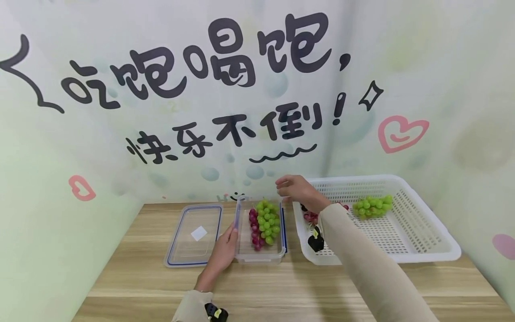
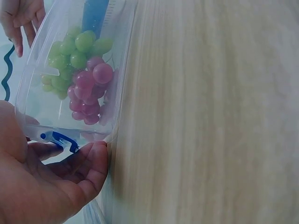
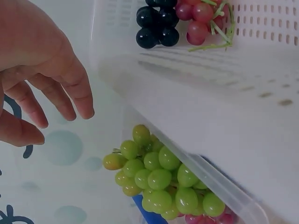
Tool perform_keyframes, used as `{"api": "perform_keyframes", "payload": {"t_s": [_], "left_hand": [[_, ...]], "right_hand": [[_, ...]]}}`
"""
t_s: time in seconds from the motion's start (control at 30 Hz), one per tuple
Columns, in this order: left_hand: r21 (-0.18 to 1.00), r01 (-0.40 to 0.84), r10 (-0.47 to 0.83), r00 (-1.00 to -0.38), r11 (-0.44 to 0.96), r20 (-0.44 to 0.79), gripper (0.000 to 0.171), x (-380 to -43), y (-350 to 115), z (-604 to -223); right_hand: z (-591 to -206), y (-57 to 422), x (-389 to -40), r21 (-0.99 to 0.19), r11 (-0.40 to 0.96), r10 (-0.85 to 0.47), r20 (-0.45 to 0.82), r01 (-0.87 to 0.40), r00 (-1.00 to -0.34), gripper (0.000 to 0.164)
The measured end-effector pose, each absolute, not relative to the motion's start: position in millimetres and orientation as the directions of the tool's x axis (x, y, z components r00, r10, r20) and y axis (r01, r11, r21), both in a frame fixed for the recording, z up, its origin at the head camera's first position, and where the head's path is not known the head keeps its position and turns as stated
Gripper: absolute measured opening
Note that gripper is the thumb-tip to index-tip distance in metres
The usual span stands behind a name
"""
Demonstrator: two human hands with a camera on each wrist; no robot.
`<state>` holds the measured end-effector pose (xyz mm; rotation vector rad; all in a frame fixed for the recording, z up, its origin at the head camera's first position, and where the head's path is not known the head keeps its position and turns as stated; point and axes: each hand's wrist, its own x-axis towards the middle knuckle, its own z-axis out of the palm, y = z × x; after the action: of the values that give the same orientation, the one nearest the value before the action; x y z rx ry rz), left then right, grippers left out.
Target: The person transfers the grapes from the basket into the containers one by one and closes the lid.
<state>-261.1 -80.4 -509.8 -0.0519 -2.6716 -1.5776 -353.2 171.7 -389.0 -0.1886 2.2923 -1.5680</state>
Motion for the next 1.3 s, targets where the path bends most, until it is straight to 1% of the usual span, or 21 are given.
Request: {"api": "perform_keyframes", "payload": {"t_s": [0.27,0.5,0.63,0.97,1.3], "left_hand": [[0.873,0.051,0.009,-0.999,0.485,0.053,0.05,-260.4,-80.8,-509.0],[0.877,0.035,0.003,-0.999,0.479,0.039,0.05,-260.2,-81.2,-507.9],[0.878,0.041,0.008,-0.999,0.477,0.043,0.051,-260.0,-81.0,-507.8],[0.88,0.052,0.013,-0.999,0.472,0.052,0.05,-260.6,-79.6,-506.0],[0.876,0.034,0.007,-0.999,0.481,0.035,0.051,-259.8,-79.3,-505.6]], "right_hand": [[-384.0,191.2,-352.4,-0.933,0.348,-0.309,-0.203,0.088,-0.929,0.051],[-387.0,210.7,-353.6,-0.934,0.336,-0.259,-0.217,0.123,-0.941,0.053],[-389.6,224.8,-352.7,-0.922,0.364,-0.226,-0.228,0.135,-0.947,0.054],[-392.6,261.6,-346.2,-0.903,0.39,-0.18,-0.265,0.179,-0.947,0.065],[-398.6,297.4,-342.7,-0.907,0.384,-0.139,-0.242,0.173,-0.96,0.067]]}}
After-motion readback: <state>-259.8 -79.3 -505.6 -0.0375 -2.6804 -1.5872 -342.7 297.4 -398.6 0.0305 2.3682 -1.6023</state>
